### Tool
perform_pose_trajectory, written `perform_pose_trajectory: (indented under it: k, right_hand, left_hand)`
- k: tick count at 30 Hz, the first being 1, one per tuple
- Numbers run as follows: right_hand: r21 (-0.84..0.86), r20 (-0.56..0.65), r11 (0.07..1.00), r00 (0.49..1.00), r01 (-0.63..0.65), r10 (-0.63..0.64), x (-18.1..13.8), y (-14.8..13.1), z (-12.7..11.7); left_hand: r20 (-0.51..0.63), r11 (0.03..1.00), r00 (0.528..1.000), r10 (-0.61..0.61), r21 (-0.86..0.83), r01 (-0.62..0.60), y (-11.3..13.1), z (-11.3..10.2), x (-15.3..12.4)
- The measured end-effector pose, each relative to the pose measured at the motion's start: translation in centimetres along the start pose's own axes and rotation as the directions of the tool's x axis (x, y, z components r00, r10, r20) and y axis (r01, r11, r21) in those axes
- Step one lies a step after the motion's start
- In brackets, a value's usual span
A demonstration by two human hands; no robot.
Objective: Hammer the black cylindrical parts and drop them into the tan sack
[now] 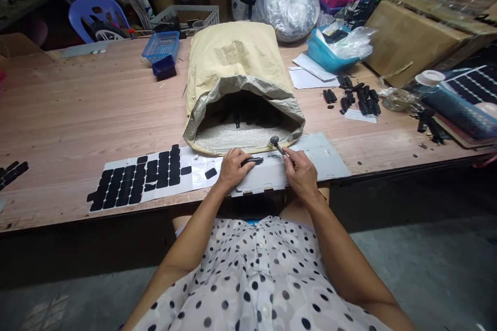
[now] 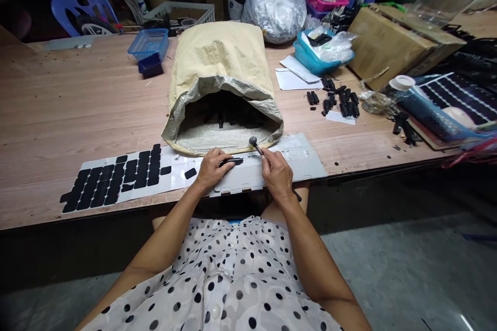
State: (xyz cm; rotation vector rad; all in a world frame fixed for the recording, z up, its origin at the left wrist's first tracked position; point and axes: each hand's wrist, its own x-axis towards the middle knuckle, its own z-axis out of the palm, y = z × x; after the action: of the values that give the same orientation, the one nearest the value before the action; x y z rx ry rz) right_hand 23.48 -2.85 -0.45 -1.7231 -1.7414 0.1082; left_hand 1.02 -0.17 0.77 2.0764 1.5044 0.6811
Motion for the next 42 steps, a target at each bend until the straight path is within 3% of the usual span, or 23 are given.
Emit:
perform_pose_trajectory:
  k: [14,24,30,38,42]
  right_hand:
    - [0.041,-0.008,0.995,0.996,-0.087,0.087,0.3,-0.4,-0.2]
    - [0.252,0.011,0.967,0.999,0.049,-0.053,-1.1,-2.0,-1.4]
    - [0.197,0.01,0.974,0.994,0.109,-0.113,-1.9,-3.1,-2.4]
    - [0.0,0.031,0.976,0.976,0.218,-0.217,-2.7,-3.4,-2.9]
    - [0.029,-0.01,0.972,0.972,0.235,-0.235,-2.6,-4.0,-2.9]
  left_hand:
    - [-0.032,1.0,0.999,0.019,0.026,-0.018,0.2,0.1,-0.1]
    - [-0.017,1.0,1.0,0.005,-0.012,-0.005,0.1,0.1,0.0]
    - [-0.004,1.0,1.0,-0.001,-0.029,0.001,0.2,0.1,0.0]
    - [-0.009,0.999,1.0,-0.002,-0.046,0.002,0.7,0.1,0.1]
    - [-0.003,0.999,1.0,0.0,-0.043,0.0,0.8,0.1,0.1]
